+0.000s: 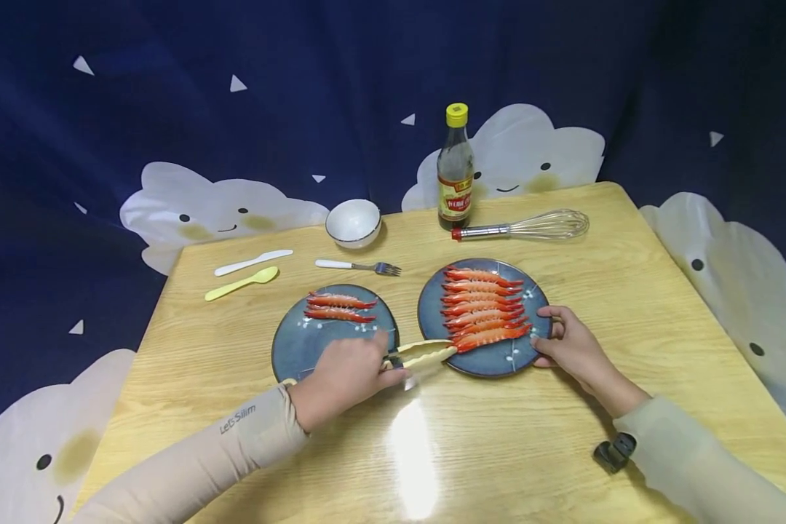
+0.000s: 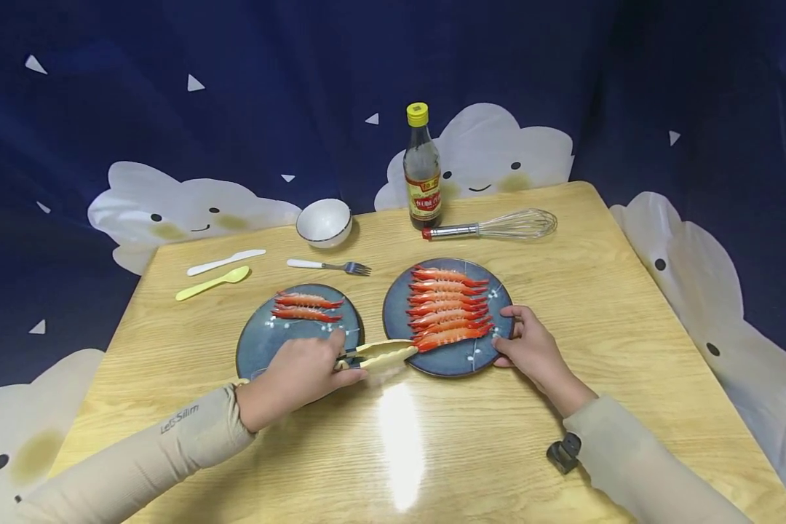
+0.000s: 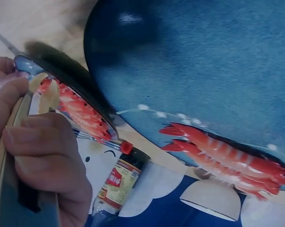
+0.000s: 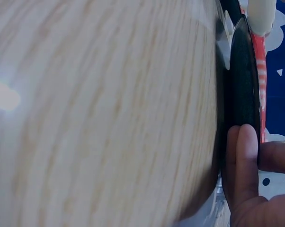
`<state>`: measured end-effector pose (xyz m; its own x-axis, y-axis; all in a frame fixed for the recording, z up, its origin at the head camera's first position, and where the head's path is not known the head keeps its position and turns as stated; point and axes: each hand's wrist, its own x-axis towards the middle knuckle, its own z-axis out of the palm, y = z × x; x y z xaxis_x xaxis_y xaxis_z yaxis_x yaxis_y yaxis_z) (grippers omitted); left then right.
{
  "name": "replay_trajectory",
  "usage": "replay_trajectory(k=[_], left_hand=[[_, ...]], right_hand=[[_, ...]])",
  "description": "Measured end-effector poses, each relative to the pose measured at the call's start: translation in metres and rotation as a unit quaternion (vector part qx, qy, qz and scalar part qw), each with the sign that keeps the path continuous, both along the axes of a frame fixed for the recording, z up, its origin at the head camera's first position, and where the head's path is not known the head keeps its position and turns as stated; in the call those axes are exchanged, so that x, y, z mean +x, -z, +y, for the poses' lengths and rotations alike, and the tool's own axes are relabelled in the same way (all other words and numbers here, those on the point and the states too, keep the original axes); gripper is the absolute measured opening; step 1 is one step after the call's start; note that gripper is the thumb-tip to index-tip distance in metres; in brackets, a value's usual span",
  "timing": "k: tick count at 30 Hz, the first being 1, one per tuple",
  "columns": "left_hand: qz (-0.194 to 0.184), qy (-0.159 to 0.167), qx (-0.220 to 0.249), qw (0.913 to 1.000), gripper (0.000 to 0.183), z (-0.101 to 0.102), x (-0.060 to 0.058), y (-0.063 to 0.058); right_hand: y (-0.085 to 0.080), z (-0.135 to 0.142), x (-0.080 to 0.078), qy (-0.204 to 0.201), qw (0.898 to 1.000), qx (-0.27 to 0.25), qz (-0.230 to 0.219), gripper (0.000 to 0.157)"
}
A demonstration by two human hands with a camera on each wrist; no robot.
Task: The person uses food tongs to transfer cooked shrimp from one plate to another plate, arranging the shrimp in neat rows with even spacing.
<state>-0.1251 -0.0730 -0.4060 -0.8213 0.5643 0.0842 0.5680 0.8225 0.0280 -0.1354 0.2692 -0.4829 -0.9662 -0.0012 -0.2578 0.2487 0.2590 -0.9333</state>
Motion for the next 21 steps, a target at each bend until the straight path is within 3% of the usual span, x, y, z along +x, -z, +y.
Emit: replay_trajectory(k=[9,17,21], left_hand=[[-0.023,-0.030,-0.018,0.9991,0.051,0.009,0.000,0.000],[-0.039,-0.046,-0.035,0.9976,0.057,0.012,0.001,0.000],[-0.046,-0.053,-0.038,0.9968,0.058,0.013,0.003,0.000]], right_hand=[[-0.021,-0.008,0.004,-0.006,1.000,-0.003,-0.008,0.056],[-0.020,-0.006,0.004,-0.009,1.000,0.004,-0.009,0.057],[-0.008,-0.003,0.002,0.004,1.000,-0.002,-0.010,0.057]])
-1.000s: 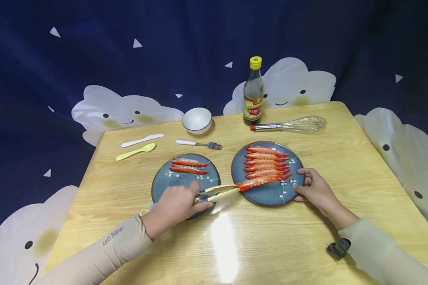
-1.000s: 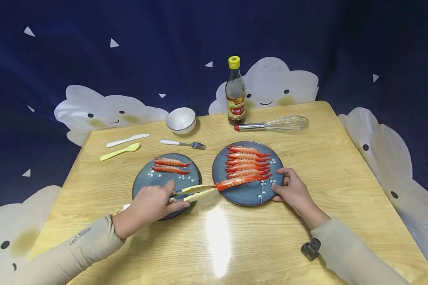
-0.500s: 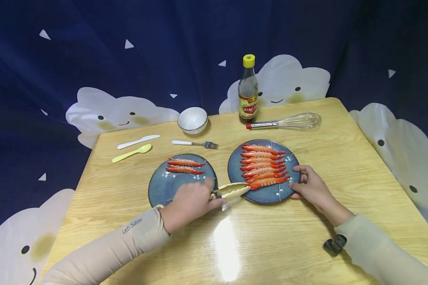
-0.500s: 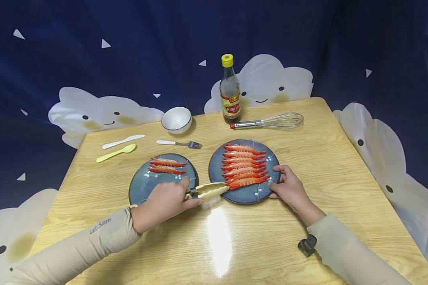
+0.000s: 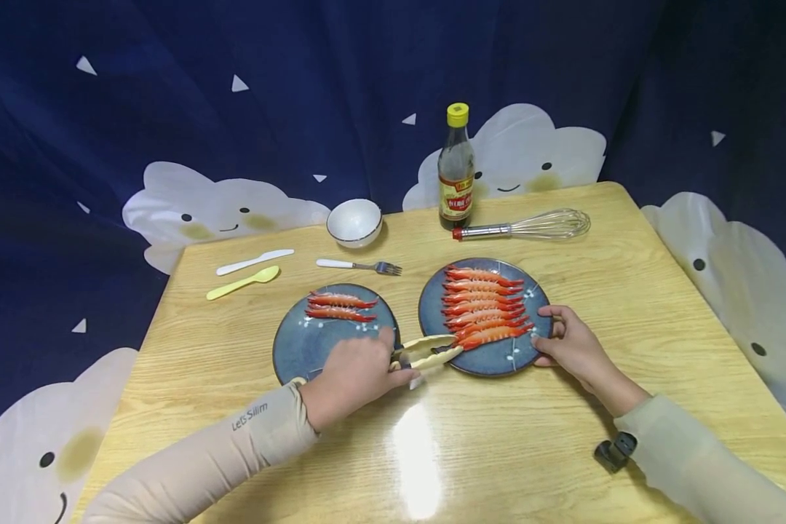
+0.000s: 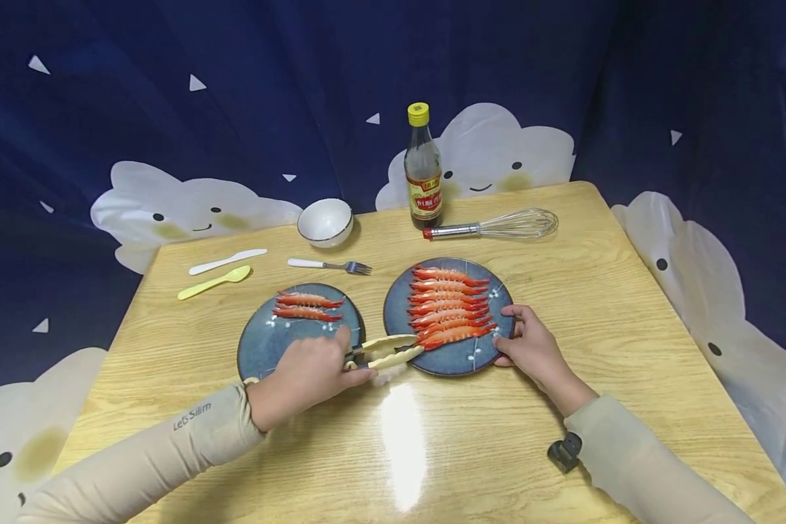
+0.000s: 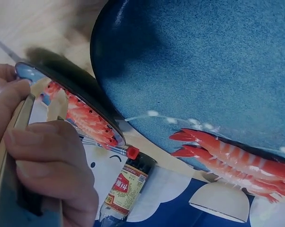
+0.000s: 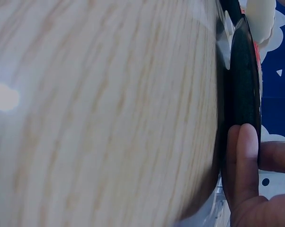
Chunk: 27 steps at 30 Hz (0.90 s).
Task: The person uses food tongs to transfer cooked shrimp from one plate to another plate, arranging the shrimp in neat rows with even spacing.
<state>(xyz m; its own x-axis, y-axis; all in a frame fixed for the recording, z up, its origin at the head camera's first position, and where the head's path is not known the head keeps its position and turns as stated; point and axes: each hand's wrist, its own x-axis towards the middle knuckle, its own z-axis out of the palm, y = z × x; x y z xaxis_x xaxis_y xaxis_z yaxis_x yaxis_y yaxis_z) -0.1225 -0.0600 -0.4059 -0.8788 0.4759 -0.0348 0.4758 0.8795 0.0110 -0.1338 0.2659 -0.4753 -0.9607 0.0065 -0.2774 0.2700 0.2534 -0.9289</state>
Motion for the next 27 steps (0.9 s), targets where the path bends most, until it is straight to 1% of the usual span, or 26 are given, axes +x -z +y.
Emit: replay_trajectory(k=[2,4,5,7,9,12,14,16,19,21,23,25,27], left_hand=[[-0.007,-0.006,0.004,0.9999,0.058,-0.002,0.001,-0.001],[0.001,-0.009,0.007,0.9999,0.060,-0.006,0.002,-0.002],[0.010,-0.009,0.009,0.9999,0.061,-0.009,0.002,-0.003],[0.042,-0.005,0.012,0.9990,0.063,-0.016,0.002,-0.003],[0.076,-0.006,0.013,0.9970,0.064,-0.026,0.000,-0.003],[0.107,-0.016,0.006,0.9941,0.067,-0.045,-0.004,-0.004],[0.118,-0.022,0.000,0.9928,0.066,-0.062,-0.008,-0.004],[0.123,-0.031,-0.008,0.9919,0.065,-0.080,-0.011,-0.004],[0.135,-0.040,-0.014,0.9899,0.063,-0.111,-0.015,-0.001],[0.143,-0.049,-0.021,0.9883,0.061,-0.130,-0.016,0.003],[0.164,-0.048,-0.027,0.9850,0.060,-0.147,-0.018,0.006],[0.182,-0.049,-0.029,0.9816,0.059,-0.161,-0.020,0.009],[0.191,-0.059,-0.032,0.9793,0.058,-0.172,-0.021,0.012]], right_hand=[[0.010,0.003,-0.003,0.003,1.000,-0.004,0.000,0.058],[0.021,0.006,-0.006,0.004,1.000,-0.008,0.002,0.059],[0.025,0.007,-0.008,0.002,1.000,-0.011,0.004,0.060],[0.031,0.010,-0.010,0.001,1.000,-0.015,0.007,0.061],[0.032,0.011,-0.011,-0.001,1.000,-0.017,0.008,0.062],[0.023,0.007,-0.008,-0.005,1.000,-0.011,0.005,0.061],[0.010,0.003,-0.004,-0.009,1.000,-0.003,0.000,0.059],[-0.002,-0.002,0.000,-0.013,1.000,0.002,-0.006,0.058],[-0.011,-0.005,0.002,-0.018,1.000,0.006,-0.011,0.057],[-0.011,-0.005,0.002,-0.021,1.000,0.010,-0.012,0.058],[-0.011,-0.003,0.002,-0.024,1.000,0.015,-0.009,0.058],[-0.011,-0.003,0.002,-0.024,1.000,0.017,-0.007,0.058],[-0.010,-0.004,0.001,-0.025,1.000,0.016,-0.006,0.057]])
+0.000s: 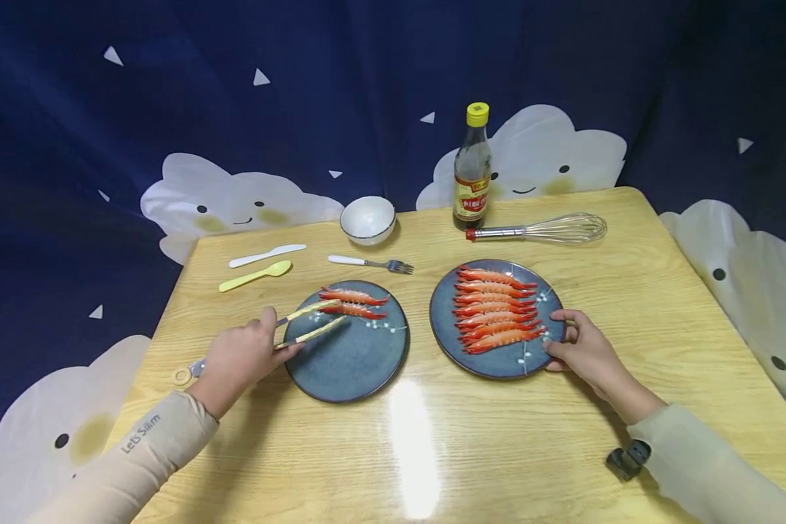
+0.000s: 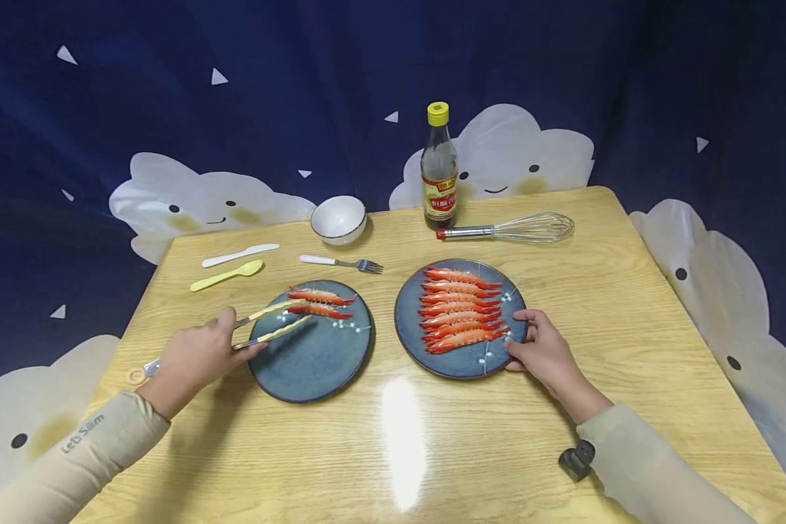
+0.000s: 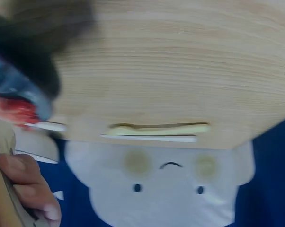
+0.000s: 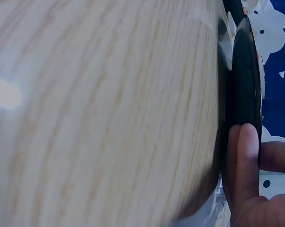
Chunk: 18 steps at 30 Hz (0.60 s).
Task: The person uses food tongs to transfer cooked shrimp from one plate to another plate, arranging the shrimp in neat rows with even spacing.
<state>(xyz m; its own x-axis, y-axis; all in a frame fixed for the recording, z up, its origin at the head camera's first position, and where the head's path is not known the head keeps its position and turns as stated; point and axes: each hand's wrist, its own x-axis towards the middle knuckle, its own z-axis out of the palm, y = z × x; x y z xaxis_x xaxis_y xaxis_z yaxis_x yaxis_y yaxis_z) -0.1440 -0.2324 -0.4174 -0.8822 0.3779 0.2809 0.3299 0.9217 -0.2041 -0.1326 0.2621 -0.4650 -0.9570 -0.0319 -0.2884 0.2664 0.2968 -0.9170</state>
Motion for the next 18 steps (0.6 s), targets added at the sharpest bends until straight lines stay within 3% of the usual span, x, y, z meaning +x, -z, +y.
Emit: replay_trajectory(k=[6,12,15,18], left_hand=[[-0.013,-0.020,0.000,0.9997,0.057,-0.018,-0.006,0.004],[-0.079,-0.015,0.010,0.9967,0.057,-0.023,-0.009,0.001],[-0.096,-0.005,0.008,0.9953,0.055,-0.024,-0.011,-0.001],[-0.085,0.016,0.003,0.9962,0.053,-0.024,-0.011,-0.002]], right_hand=[[0.001,0.000,0.000,0.006,1.000,-0.006,-0.005,0.056],[0.000,0.000,-0.001,-0.004,1.000,-0.008,-0.002,0.058],[0.000,0.001,-0.001,-0.003,1.000,-0.008,-0.002,0.058],[0.001,0.001,-0.001,-0.002,1.000,-0.007,-0.001,0.058]])
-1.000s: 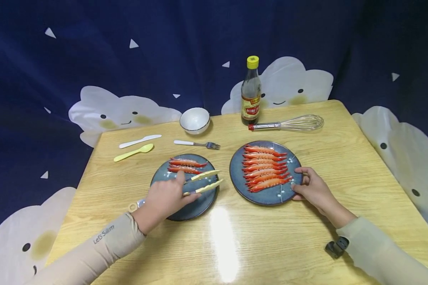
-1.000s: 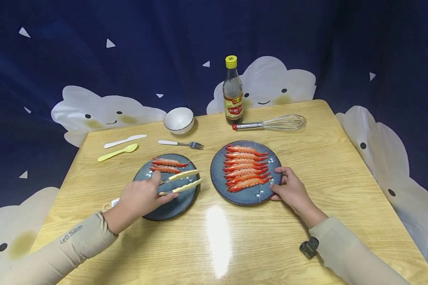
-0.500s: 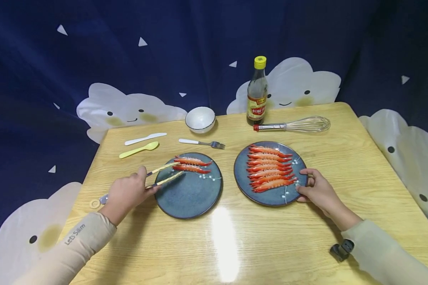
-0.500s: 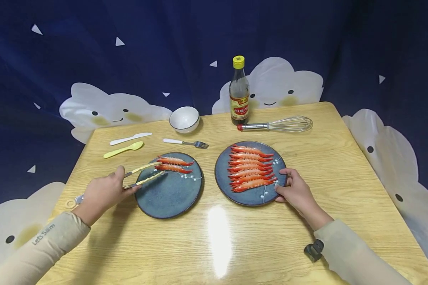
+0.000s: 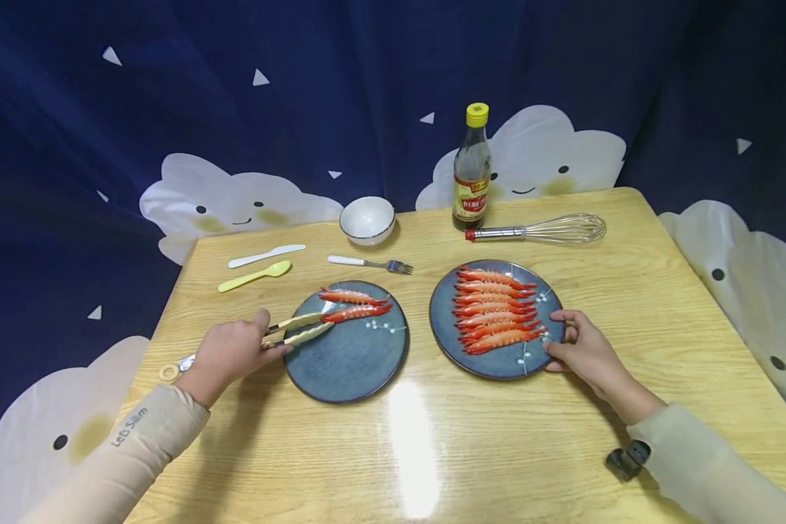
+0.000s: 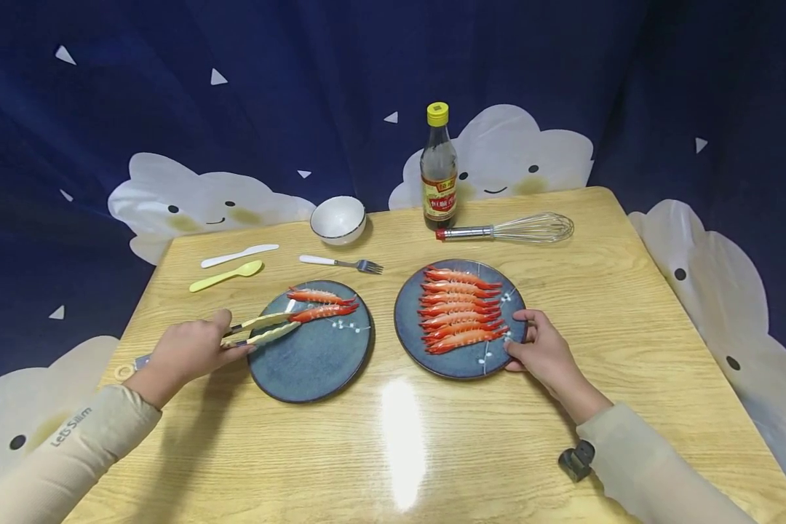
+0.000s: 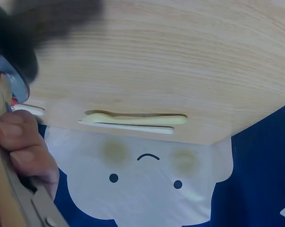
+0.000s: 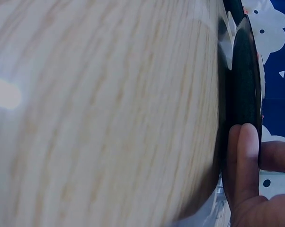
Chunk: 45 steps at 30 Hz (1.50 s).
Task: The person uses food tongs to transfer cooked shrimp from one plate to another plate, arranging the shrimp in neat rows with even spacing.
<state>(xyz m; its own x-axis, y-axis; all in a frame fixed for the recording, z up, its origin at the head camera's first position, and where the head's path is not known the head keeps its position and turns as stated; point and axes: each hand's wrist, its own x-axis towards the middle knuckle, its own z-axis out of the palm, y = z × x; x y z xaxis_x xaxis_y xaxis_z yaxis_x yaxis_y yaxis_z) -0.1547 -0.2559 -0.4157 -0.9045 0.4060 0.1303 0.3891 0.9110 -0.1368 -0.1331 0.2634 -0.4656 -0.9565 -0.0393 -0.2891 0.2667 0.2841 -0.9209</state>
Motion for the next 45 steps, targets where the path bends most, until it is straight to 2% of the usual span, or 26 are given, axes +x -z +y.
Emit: replay_trajectory(k=[5,11,16,21,28,30,31,36,39,42,45], left_hand=[[0.031,0.028,-0.003,0.9991,0.050,0.002,0.006,0.001],[0.030,0.023,0.012,0.9992,0.048,0.006,0.017,0.000],[0.044,0.013,0.043,0.9980,0.049,0.017,0.024,-0.008],[0.044,0.021,0.065,0.9967,0.051,0.047,0.029,-0.019],[-0.023,0.046,0.063,0.9967,0.049,0.106,0.038,-0.026],[-0.042,0.054,0.064,0.9956,0.048,0.122,0.040,-0.029],[-0.047,0.061,0.064,0.9950,0.047,0.129,0.040,-0.030],[-0.052,0.110,0.044,0.9916,0.049,0.160,0.039,-0.035],[-0.047,0.140,0.029,0.9886,0.048,0.176,0.036,-0.037],[-0.046,0.151,0.020,0.9873,0.046,0.190,0.033,-0.040],[-0.049,0.144,0.008,0.9883,0.046,0.199,0.031,-0.042]], right_hand=[[0.001,-0.001,0.001,0.010,1.000,-0.001,-0.002,0.057],[0.006,0.001,0.000,0.011,1.000,-0.006,0.006,0.058],[0.013,0.005,-0.001,0.019,1.000,-0.018,0.011,0.059],[0.010,0.007,0.001,0.020,1.000,-0.005,0.004,0.059],[-0.002,-0.001,0.004,0.019,1.000,0.005,-0.007,0.059],[0.000,-0.002,0.004,0.022,1.000,-0.005,-0.012,0.060],[0.006,-0.001,0.002,0.026,1.000,-0.013,-0.010,0.060],[0.006,-0.006,0.005,0.037,0.998,-0.048,-0.017,0.061],[-0.002,-0.010,0.008,0.042,0.998,-0.049,-0.024,0.060],[0.000,-0.009,0.009,0.045,0.998,-0.048,-0.021,0.059],[0.006,-0.006,0.010,0.047,0.998,-0.050,-0.013,0.060]])
